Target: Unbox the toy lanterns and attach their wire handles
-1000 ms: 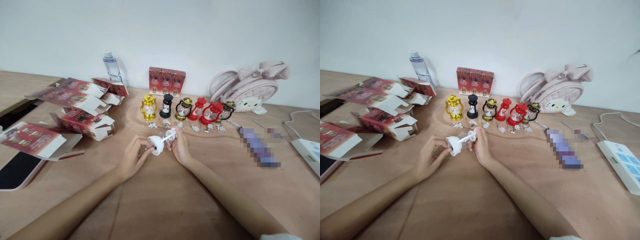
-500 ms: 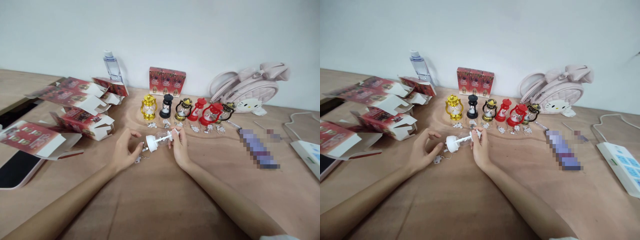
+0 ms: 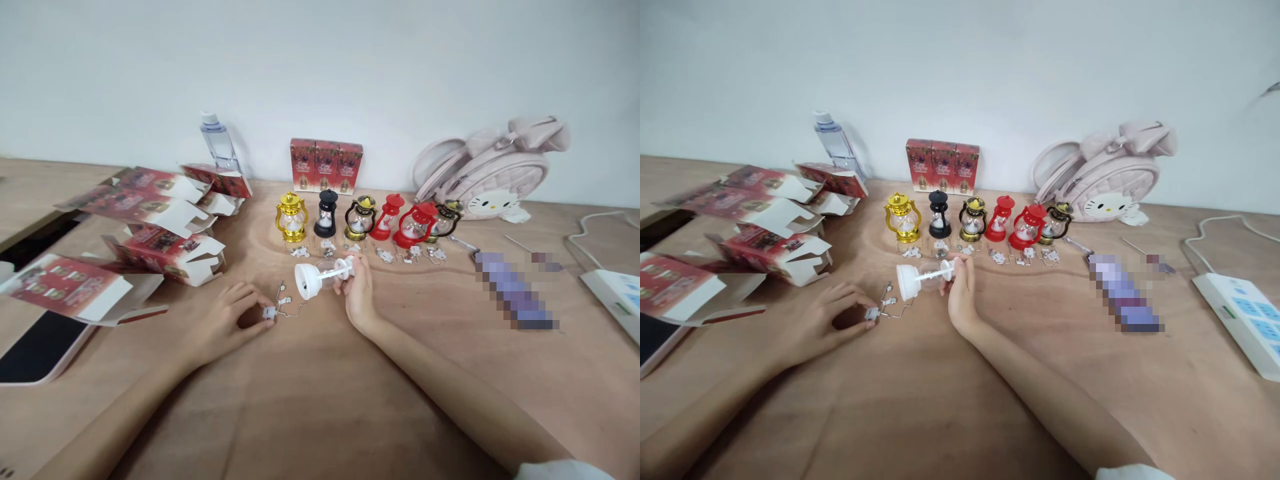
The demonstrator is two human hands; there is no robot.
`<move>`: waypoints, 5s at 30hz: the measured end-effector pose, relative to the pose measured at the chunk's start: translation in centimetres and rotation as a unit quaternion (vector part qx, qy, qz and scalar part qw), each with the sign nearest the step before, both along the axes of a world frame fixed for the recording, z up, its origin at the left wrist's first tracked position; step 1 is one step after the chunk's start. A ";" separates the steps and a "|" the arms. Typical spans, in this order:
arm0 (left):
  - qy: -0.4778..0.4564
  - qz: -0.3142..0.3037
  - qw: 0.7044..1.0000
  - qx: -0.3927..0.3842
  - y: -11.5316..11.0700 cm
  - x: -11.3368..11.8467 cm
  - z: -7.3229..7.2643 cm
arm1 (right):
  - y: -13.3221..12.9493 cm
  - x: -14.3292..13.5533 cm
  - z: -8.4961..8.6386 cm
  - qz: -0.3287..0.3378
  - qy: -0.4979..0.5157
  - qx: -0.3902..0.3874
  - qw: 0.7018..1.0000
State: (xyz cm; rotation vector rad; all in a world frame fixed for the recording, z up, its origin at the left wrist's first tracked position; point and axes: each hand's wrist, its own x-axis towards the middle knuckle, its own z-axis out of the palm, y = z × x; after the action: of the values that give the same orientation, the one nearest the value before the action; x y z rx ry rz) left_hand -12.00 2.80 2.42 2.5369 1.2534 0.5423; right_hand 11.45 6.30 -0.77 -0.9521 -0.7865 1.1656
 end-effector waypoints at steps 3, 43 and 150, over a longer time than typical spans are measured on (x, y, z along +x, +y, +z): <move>-0.004 0.002 1.000 0.029 -0.3 -0.2 -0.2 | 0.4 0.1 -0.2 0.000 0.037 -0.013 0.999; 0.028 0.075 0.996 -0.028 0.2 1.2 -0.5 | 0.2 0.2 0.0 -0.006 0.030 -0.017 0.999; 0.033 0.026 0.993 0.109 0.8 2.9 -1.1 | -1.7 0.3 0.1 0.114 -0.122 0.162 0.972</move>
State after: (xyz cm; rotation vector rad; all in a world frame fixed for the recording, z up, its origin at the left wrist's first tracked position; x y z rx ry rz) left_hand -9.12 3.56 1.36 2.7266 1.3541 0.6453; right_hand 11.80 4.61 -0.67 -0.7515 -1.2713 1.0823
